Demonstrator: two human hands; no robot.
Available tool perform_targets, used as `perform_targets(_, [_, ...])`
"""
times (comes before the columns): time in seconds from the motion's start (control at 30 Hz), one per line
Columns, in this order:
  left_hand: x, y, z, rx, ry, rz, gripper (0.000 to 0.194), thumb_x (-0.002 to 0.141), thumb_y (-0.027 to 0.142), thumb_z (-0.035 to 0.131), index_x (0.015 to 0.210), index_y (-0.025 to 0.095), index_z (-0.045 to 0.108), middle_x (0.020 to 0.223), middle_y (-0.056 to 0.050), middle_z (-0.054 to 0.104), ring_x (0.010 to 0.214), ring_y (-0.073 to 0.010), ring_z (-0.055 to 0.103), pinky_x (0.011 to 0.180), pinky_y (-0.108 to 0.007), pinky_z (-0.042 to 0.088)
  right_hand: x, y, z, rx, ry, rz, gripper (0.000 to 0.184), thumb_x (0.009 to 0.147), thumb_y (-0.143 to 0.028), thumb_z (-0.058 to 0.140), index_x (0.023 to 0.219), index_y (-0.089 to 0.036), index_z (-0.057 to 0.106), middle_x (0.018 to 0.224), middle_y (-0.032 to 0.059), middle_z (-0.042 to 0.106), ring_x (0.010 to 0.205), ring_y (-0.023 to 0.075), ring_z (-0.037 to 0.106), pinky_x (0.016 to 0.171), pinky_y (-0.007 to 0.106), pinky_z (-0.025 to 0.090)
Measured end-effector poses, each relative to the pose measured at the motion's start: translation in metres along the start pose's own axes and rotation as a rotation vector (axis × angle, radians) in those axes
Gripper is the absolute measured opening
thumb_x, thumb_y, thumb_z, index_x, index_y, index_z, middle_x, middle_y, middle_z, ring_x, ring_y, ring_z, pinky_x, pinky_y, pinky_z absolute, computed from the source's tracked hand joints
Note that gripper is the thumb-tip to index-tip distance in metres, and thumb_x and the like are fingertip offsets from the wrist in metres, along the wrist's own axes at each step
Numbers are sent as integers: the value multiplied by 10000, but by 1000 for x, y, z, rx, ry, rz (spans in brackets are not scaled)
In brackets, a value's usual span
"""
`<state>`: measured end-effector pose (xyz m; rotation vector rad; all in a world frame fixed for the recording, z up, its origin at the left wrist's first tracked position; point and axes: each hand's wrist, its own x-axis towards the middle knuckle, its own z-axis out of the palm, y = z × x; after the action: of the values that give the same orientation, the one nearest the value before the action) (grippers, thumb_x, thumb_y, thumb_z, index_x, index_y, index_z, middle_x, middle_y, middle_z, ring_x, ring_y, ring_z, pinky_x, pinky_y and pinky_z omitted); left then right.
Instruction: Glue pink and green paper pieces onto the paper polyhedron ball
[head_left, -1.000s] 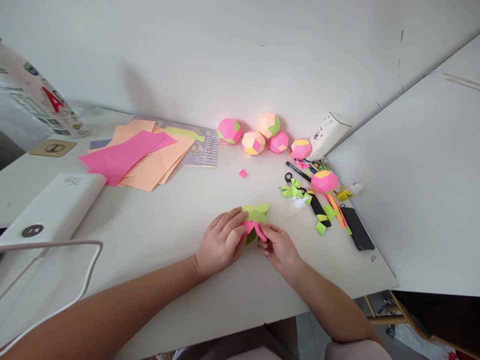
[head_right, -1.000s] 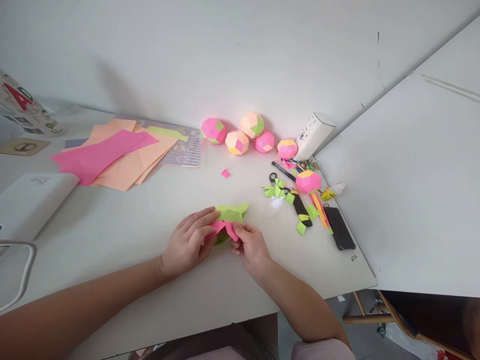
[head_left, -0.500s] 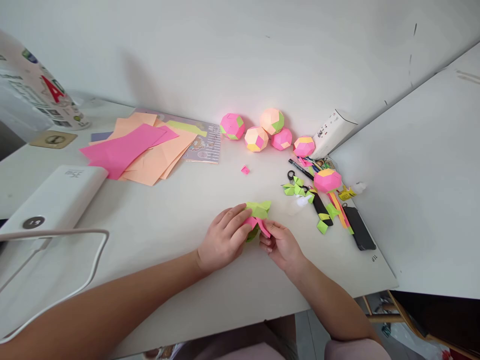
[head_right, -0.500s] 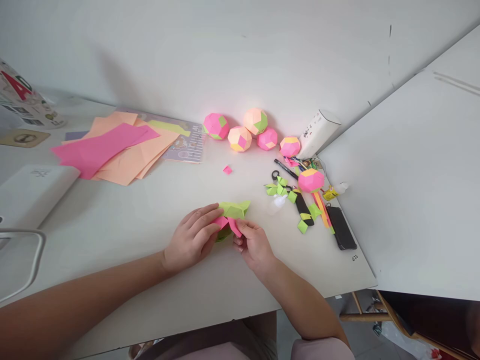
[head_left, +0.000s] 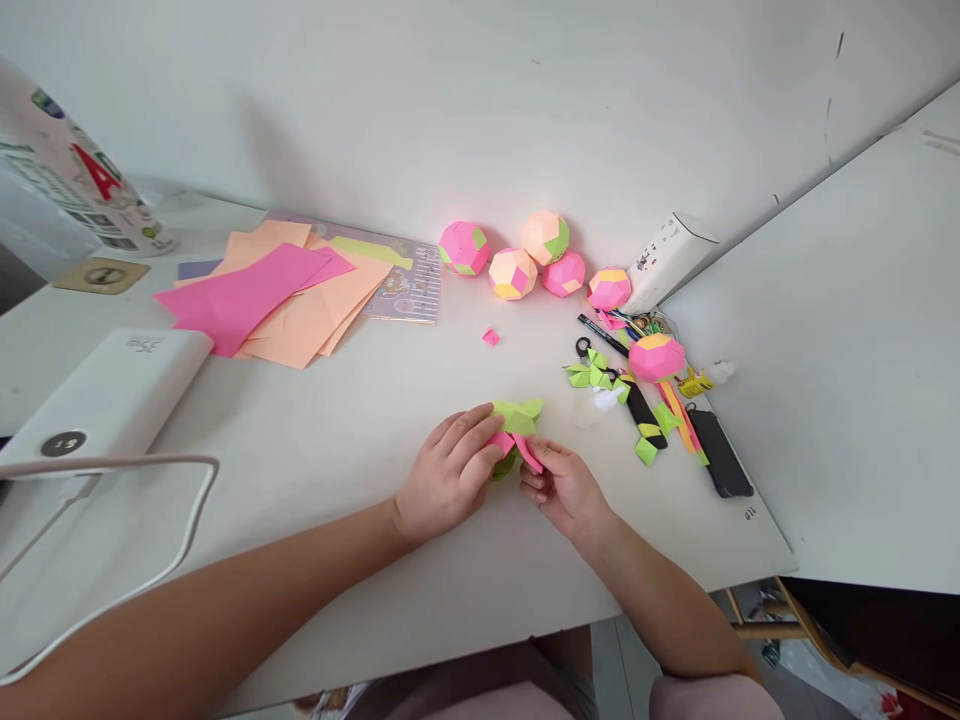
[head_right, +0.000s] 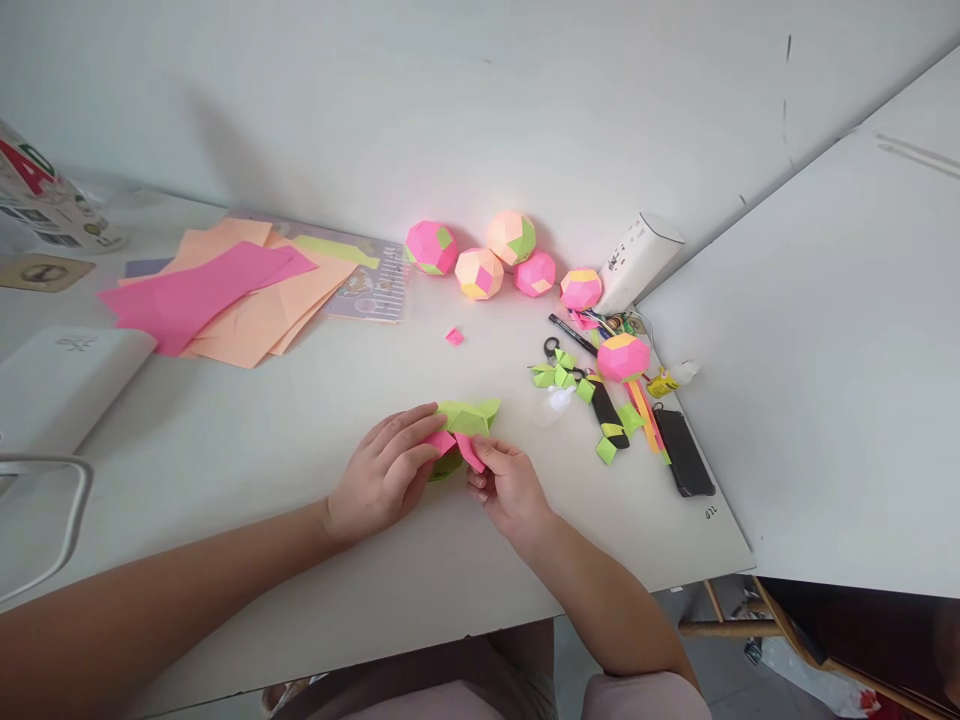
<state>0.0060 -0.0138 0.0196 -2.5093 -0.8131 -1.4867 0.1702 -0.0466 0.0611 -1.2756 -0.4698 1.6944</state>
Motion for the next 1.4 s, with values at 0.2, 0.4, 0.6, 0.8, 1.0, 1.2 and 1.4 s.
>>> perform_targets(0.2, [0, 0, 0, -22, -2, -12, 199, 865, 26, 515, 979, 185, 479, 1074, -144, 671, 1164, -302, 596, 823, -438, 566, -1, 1, 1, 1, 17, -5, 346, 650, -376, 809, 554, -166, 552, 514, -59, 412, 476, 64, 333, 420, 223, 216])
perform_targets(0.4, [2, 1, 0, 21, 9, 14, 197, 843, 1, 531, 955, 160, 497, 1032, -163, 680, 1108, -313, 626, 802, -435, 575, -1, 0, 1, 14, 15, -6, 345, 633, -376, 823, 553, -163, 563, 520, -56, 419, 474, 61, 333, 416, 215, 215])
perform_targets(0.6, [1, 0, 0, 4, -2, -4, 192, 859, 16, 514, 965, 175, 497, 1054, -149, 678, 1140, -306, 610, 812, -436, 570, -2, 0, 3, 9, 17, -1, 351, 621, -376, 828, 550, -161, 560, 524, -56, 422, 475, 58, 337, 417, 210, 220])
perform_targets(0.8, [-1, 0, 1, -33, -7, -23, 205, 863, 23, 515, 986, 185, 495, 1084, -146, 676, 1187, -305, 581, 835, -441, 557, -3, 1, 3, -4, 24, -20, 348, 631, -386, 820, 552, -164, 564, 527, -52, 429, 482, 64, 337, 418, 216, 222])
perform_targets(1.0, [0, 0, 0, -15, -9, -20, 191, 869, 34, 520, 978, 189, 497, 1071, -134, 675, 1156, -299, 603, 825, -440, 569, -3, 1, 3, -10, 37, -37, 327, 631, -382, 815, 558, -172, 575, 533, -48, 435, 484, 70, 339, 419, 229, 211])
perform_targets(1.2, [0, 0, 0, -9, -7, -26, 178, 881, 48, 516, 979, 195, 498, 1078, -126, 673, 1169, -295, 595, 828, -438, 570, -3, 4, 3, -30, 71, -85, 308, 639, -392, 813, 585, -175, 601, 533, -50, 450, 483, 72, 365, 433, 233, 234])
perform_targets(1.4, [2, 1, -1, 20, 3, -10, 170, 873, 41, 529, 967, 180, 505, 1043, -138, 683, 1133, -305, 618, 808, -437, 575, -3, 5, 2, -36, 100, -102, 300, 614, -404, 828, 612, -175, 634, 511, -52, 467, 476, 74, 379, 441, 231, 257])
